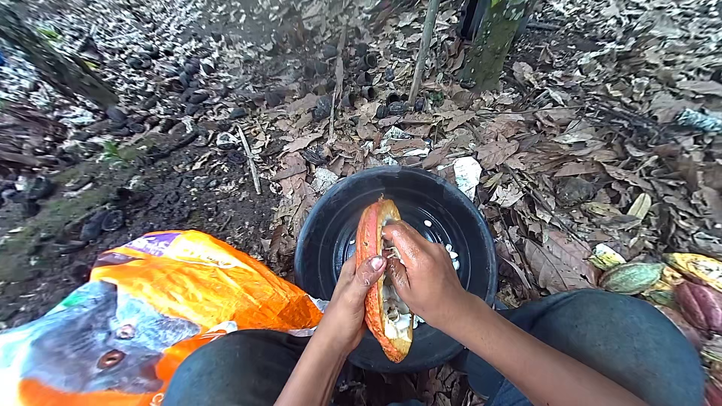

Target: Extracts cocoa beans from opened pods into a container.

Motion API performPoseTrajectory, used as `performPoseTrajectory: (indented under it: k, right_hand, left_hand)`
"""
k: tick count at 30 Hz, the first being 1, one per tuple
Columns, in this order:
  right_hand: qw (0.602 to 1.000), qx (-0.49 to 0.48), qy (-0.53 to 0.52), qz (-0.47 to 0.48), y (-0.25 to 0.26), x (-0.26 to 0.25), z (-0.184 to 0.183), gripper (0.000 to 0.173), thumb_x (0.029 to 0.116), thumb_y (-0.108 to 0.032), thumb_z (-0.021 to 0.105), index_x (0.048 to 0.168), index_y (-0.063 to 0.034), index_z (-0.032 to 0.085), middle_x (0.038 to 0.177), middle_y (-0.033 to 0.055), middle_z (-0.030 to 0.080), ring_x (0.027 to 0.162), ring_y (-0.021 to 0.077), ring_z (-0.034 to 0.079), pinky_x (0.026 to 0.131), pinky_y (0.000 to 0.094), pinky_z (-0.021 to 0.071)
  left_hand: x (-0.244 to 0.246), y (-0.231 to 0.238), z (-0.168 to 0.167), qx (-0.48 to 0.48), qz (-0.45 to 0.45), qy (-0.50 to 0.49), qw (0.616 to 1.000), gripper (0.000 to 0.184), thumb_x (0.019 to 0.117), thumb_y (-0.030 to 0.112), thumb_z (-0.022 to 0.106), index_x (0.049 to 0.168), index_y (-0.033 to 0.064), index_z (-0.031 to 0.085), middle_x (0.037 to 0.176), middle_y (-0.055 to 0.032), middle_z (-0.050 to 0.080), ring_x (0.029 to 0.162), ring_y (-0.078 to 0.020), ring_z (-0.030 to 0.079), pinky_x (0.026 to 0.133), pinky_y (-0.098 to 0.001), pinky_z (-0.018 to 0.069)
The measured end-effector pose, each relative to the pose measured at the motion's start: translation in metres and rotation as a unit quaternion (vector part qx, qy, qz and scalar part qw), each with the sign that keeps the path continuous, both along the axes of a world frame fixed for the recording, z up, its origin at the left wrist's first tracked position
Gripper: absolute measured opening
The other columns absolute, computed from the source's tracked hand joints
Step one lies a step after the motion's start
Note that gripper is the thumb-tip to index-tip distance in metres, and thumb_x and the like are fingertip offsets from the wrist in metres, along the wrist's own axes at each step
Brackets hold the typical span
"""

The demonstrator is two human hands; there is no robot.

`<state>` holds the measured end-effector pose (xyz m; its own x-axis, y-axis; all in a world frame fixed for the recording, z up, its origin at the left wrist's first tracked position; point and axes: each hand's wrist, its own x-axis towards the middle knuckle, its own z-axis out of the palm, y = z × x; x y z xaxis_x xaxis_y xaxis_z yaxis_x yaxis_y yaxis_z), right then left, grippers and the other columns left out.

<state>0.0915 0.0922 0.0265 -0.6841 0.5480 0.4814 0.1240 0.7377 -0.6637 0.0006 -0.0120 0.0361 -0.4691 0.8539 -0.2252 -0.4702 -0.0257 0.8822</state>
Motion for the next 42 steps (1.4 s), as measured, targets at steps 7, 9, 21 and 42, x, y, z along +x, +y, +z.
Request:
performPoseTrajectory:
  k: [7, 9, 21, 42]
  right_hand:
    - [0.998, -0.051, -0.042, -0.003, 0.001, 0.001, 0.0, 0.019, 0.0941, -0.01, 0.061, 0.111, -0.0017, 0.063, 0.1, 0.0121, 0.068, 0.073, 0.0253, 0.07, 0.058, 0.0442, 0.0576]
    - [0.998, -0.039, -0.04, 0.0, 0.002, 0.002, 0.0, 0.02, 0.0929, -0.009, 0.062, 0.111, -0.0014, 0.063, 0.102, 0.0126, 0.069, 0.072, 0.0255, 0.07, 0.057, 0.0438, 0.0576]
    - [0.991, -0.028, -0.006, 0.128, -0.003, 0.015, 0.0, 0.029, 0.0974, -0.014, 0.053, 0.117, -0.0068, 0.073, 0.124, 0.0131, 0.067, 0.074, 0.0186, 0.069, 0.06, 0.0367, 0.058]
    - [0.951, 0.02, -0.157, 0.264, 0.009, 0.03, 0.014, 0.029, 0.1041, -0.034, 0.054, 0.12, -0.015, 0.069, 0.126, 0.0163, 0.063, 0.083, 0.025, 0.071, 0.064, 0.0407, 0.0583]
  left_hand:
    - [0.0, 0.001, -0.01, -0.007, -0.014, 0.06, 0.998, 0.079, 0.0766, 0.06, 0.08, 0.126, 0.0048, 0.052, 0.098, -0.0016, 0.071, 0.091, -0.0097, 0.072, 0.083, -0.0282, 0.0609]
    - [0.001, 0.001, -0.01, -0.004, -0.011, 0.067, 0.998, 0.079, 0.0764, 0.061, 0.08, 0.124, 0.0046, 0.052, 0.098, -0.0011, 0.071, 0.09, -0.0095, 0.072, 0.083, -0.028, 0.0609]
    - [0.002, -0.003, -0.001, 0.044, 0.037, 0.007, 0.998, 0.061, 0.0772, 0.06, 0.078, 0.114, 0.013, 0.063, 0.092, -0.0002, 0.074, 0.085, -0.0082, 0.073, 0.079, -0.0273, 0.0617]
    - [-0.015, -0.011, -0.003, 0.055, 0.035, 0.057, 0.996, 0.067, 0.0774, 0.061, 0.078, 0.121, 0.0133, 0.06, 0.094, -0.0019, 0.074, 0.086, -0.0102, 0.073, 0.08, -0.0294, 0.0618]
